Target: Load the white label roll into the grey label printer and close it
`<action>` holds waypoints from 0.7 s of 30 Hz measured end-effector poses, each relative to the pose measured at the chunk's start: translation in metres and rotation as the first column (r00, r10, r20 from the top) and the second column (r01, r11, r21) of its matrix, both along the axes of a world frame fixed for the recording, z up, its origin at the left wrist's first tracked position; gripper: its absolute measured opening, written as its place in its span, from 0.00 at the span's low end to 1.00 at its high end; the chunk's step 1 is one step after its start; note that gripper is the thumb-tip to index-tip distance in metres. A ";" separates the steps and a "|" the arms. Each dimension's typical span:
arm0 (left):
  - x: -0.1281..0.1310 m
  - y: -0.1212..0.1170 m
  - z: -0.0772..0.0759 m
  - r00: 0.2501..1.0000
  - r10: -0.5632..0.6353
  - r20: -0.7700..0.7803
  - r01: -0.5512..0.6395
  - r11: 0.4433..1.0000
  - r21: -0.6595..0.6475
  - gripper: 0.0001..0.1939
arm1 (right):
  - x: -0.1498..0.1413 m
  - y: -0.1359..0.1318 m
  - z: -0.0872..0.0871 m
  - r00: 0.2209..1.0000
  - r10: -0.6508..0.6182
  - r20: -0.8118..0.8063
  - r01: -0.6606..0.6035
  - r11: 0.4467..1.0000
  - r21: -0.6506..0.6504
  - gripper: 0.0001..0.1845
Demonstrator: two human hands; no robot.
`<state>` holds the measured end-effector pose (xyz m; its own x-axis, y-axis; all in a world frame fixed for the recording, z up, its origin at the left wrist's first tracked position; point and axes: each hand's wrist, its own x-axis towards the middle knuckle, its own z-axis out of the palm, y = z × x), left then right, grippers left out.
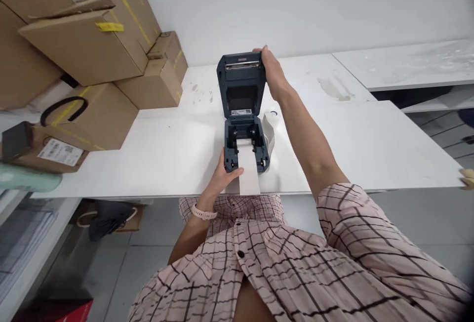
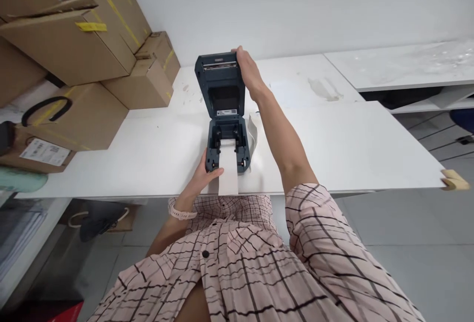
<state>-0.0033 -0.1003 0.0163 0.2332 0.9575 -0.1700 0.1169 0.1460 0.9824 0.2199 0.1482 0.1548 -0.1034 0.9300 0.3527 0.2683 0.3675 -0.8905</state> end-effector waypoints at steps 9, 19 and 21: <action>-0.021 0.002 0.006 0.983 0.168 0.074 -0.167 0.986 -0.019 0.46 | 0.011 -0.186 -0.071 0.961 -0.099 0.259 0.034 0.969 0.244 0.26; 0.025 0.009 0.020 0.958 0.209 0.195 -0.222 0.974 0.045 0.51 | -0.008 -0.239 -0.116 0.879 -0.106 0.464 0.029 0.985 0.170 0.26; 0.026 0.006 0.016 0.947 0.244 0.209 -0.260 0.964 0.053 0.51 | -0.009 -0.240 -0.118 0.886 -0.117 0.448 0.038 0.983 0.181 0.27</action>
